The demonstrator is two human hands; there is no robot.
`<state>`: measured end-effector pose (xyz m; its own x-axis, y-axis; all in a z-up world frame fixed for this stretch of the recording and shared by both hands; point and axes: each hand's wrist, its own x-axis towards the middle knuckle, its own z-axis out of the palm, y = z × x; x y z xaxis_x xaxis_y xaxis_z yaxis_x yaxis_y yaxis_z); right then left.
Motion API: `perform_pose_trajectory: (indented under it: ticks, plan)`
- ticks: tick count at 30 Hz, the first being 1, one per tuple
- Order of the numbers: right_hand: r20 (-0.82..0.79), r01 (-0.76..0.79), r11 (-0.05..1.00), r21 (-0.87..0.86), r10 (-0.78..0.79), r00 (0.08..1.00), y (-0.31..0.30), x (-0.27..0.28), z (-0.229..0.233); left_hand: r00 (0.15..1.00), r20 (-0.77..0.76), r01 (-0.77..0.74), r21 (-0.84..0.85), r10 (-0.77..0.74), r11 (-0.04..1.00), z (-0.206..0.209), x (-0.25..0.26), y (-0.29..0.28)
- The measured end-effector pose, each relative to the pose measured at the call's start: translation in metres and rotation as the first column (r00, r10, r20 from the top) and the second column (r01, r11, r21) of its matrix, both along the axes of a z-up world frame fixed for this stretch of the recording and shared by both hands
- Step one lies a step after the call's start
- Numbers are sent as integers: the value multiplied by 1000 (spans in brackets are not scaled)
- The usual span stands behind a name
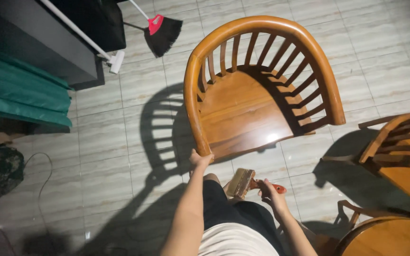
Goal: Polishing a wooden chair using a brush and a cloth.
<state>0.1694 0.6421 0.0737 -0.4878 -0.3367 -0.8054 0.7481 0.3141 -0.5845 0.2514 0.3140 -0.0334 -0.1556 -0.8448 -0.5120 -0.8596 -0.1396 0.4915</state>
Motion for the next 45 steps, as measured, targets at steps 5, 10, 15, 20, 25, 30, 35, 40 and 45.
perform_pose_trajectory:
  ticks: [5, 10, 15, 20, 25, 30, 35, 40, 45]
  plan:
    - [-34, -45, 998, -52, 44, 998, -42, -13, 5, 997, 45, 71, -119, -66, 990, -14, 19, -49]
    - [-13, -66, 985, -158, 65, 998, -92, -19, -2, 965, -89, 241, -56, -245, 969, 4, 37, -84]
    - [-6, -57, 984, -171, 57, 998, -167, -20, -19, 877, -178, 449, -30, -447, 893, -8, 57, -144]
    - [-212, -166, 986, 7, 164, 964, -231, -41, -30, 932, -229, 332, 236, -280, 913, 8, 65, -180]
    - [-309, -171, 981, 92, 191, 932, -285, -75, -62, 881, -420, 347, 257, -219, 902, -5, 49, -221]
    - [45, 246, 933, -264, -243, 969, -292, -86, -44, 789, -523, 421, 81, -321, 903, -19, 10, -250]
    - [67, 261, 958, -120, -254, 965, -262, -66, -29, 756, -415, 507, -118, -506, 854, 66, -46, -248]
    - [-77, 107, 987, 121, -98, 992, -256, -52, -19, 467, -365, 643, -486, -805, 593, 94, -62, -242]
    - [-246, 121, 992, 44, -107, 963, -304, -67, -5, 608, -376, 711, -134, -699, 691, 92, -63, -242]
